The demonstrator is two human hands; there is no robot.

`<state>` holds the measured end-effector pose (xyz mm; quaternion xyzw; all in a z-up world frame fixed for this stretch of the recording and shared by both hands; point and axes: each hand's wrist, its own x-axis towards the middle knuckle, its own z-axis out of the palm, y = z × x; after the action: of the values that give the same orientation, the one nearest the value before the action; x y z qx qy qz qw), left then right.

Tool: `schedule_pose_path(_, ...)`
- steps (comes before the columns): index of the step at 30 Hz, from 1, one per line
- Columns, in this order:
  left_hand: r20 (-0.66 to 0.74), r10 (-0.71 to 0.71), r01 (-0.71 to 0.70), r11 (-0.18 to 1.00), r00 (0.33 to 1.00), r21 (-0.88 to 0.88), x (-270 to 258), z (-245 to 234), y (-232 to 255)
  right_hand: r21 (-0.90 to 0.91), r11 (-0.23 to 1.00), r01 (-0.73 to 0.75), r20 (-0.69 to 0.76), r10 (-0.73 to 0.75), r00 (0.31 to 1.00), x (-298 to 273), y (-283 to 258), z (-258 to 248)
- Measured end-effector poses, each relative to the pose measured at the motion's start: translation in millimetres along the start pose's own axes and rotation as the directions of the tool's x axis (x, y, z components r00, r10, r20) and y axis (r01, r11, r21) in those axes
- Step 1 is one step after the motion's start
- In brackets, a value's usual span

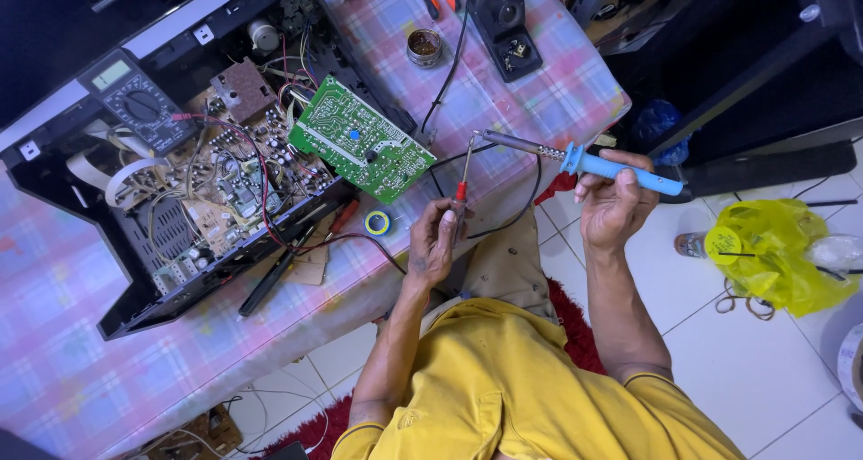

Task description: The person uses a soldering iron and solder wire to work on a green circuit board. They then pick up a larger circuit board with a heatsink, flip it over, and place it back on the table before returning to solder the first board.

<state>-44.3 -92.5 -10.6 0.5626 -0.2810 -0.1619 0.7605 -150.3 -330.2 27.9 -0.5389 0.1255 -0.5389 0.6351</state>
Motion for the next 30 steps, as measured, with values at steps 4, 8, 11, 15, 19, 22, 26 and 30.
schedule_pose_path(4,0.004,-0.011,0.012,1.000,1.000,-0.012,-2.1,-0.5,-4.3,0.000,1.000,-0.005,0.002,0.005,1.000,-2.4,-2.2,1.0)
schedule_pose_path(8,0.003,-0.020,0.020,1.000,1.000,0.003,-3.1,-2.0,-7.0,-0.003,1.000,0.011,0.015,-0.011,1.000,-1.3,-2.9,-0.9)
schedule_pose_path(11,-0.006,-0.014,0.014,1.000,1.000,0.015,-3.5,-2.2,-8.5,-0.007,1.000,0.024,0.020,-0.024,1.000,0.3,-3.5,-3.8)
schedule_pose_path(15,-0.011,-0.020,0.020,0.999,1.000,0.040,-5.1,-2.8,-7.4,-0.025,0.999,0.035,0.027,-0.034,0.999,-1.8,-5.6,-4.6)
schedule_pose_path(19,0.001,-0.006,0.006,1.000,1.000,0.022,-0.9,-3.2,2.1,-0.050,0.996,0.070,0.059,-0.067,0.996,-2.3,-10.5,-3.4)
schedule_pose_path(22,-0.006,0.004,-0.004,1.000,1.000,0.030,-0.5,-2.5,6.2,-0.061,0.993,0.102,0.069,-0.098,0.993,-4.4,-10.1,-6.7)
schedule_pose_path(26,-0.013,0.021,-0.020,0.998,1.000,0.056,0.9,-1.2,8.0,-0.086,0.985,0.148,0.091,-0.140,0.986,-4.0,-9.5,-8.4)
schedule_pose_path(30,-0.015,0.002,-0.001,0.999,1.000,0.048,-0.9,-0.8,6.2,-0.104,0.960,0.259,0.185,-0.237,0.954,-3.7,-13.7,-9.9)
